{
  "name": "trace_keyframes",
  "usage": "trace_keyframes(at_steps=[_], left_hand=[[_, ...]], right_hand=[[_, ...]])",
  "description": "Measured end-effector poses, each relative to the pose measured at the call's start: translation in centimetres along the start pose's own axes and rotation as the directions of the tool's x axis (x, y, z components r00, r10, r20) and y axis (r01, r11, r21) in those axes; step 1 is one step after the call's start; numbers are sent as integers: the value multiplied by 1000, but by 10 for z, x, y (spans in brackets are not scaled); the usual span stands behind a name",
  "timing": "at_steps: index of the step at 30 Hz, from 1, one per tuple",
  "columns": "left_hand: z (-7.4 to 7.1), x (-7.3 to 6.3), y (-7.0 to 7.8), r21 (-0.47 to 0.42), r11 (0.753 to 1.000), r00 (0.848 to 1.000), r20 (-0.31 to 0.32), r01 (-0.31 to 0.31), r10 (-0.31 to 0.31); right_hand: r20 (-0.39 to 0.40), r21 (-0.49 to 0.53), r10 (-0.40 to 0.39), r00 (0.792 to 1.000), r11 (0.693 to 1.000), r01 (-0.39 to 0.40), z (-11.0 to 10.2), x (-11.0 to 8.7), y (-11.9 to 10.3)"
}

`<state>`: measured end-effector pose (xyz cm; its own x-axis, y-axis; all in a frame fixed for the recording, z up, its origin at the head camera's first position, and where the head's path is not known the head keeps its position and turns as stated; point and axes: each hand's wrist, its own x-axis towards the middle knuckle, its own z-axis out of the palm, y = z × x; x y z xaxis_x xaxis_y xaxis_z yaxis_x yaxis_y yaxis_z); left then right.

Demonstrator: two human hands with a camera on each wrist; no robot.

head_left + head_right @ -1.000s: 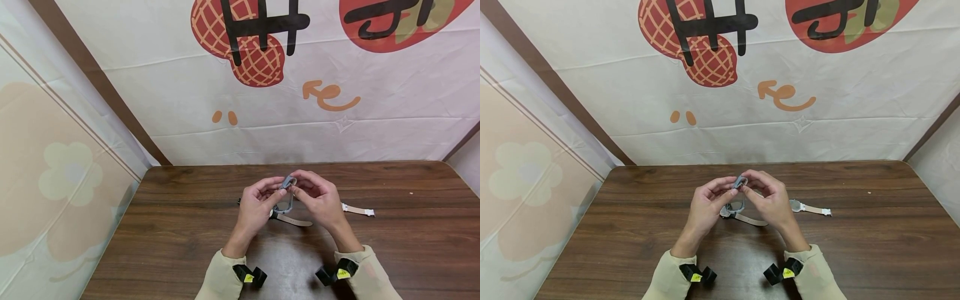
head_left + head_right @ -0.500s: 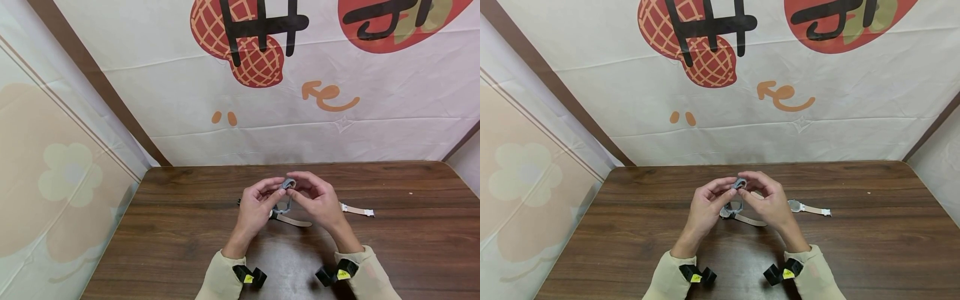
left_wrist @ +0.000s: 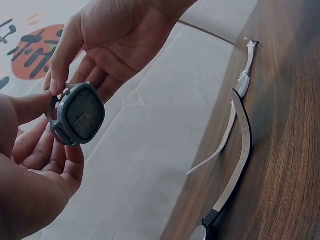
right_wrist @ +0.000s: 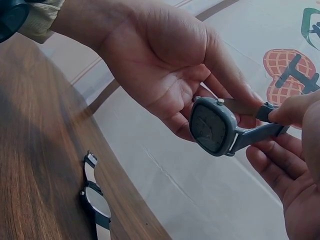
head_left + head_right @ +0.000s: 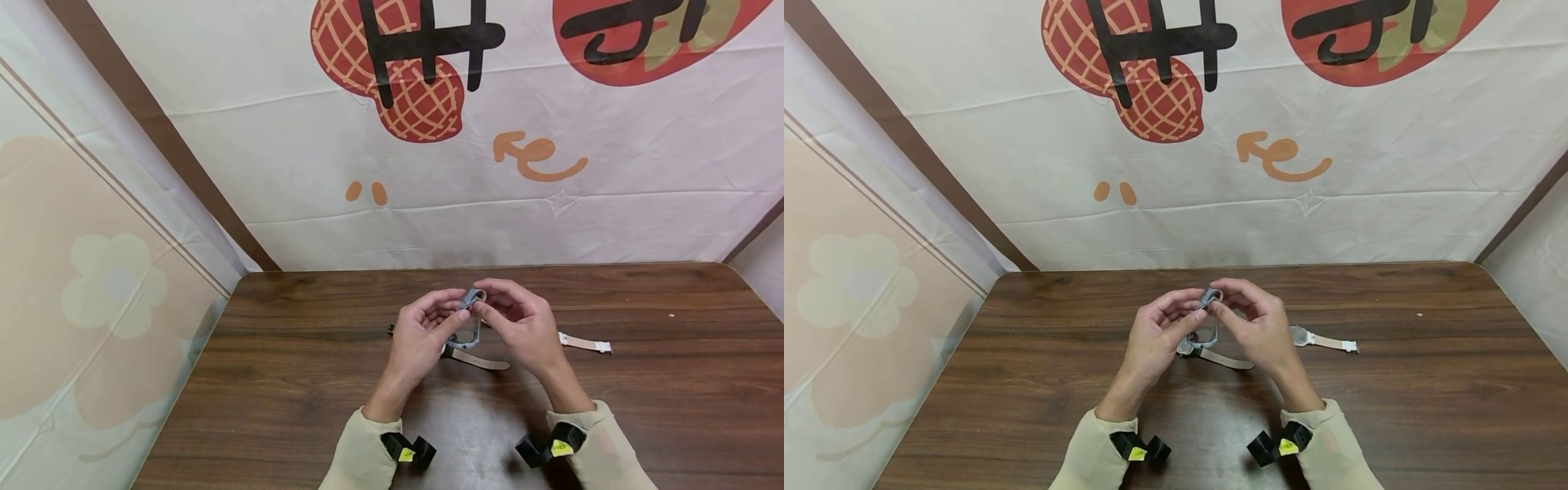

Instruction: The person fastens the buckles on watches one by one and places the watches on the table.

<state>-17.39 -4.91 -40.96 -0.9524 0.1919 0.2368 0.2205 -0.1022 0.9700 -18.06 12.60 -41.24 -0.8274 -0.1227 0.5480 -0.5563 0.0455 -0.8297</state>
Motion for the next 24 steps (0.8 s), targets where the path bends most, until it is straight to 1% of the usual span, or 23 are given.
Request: trace_keyframes(at_steps=[7,11,14,18,24], left_hand=[[1,0,0,2,1000,1000,3,-17,17],[2,0,0,2,1000,1000,-4,-17,17],[2,0,0,3,1000,1000,-5,-18,18],[2,-1,0,11,1000,1000,6,-15,15],[1,-1,-1,20,1000,1000,13,-12,12]], right_hand=[[12,-23,-4,1000,1000,4,-1,0,-2],[-1,5,-33,999,999,33,1,1,-2],[-8,9,-42,999,999,42,2,1,-1],[11,-25,-20,1000,1000,20,0,0,-1],[26,-47,-24,999,999,25,0,0,-1]])
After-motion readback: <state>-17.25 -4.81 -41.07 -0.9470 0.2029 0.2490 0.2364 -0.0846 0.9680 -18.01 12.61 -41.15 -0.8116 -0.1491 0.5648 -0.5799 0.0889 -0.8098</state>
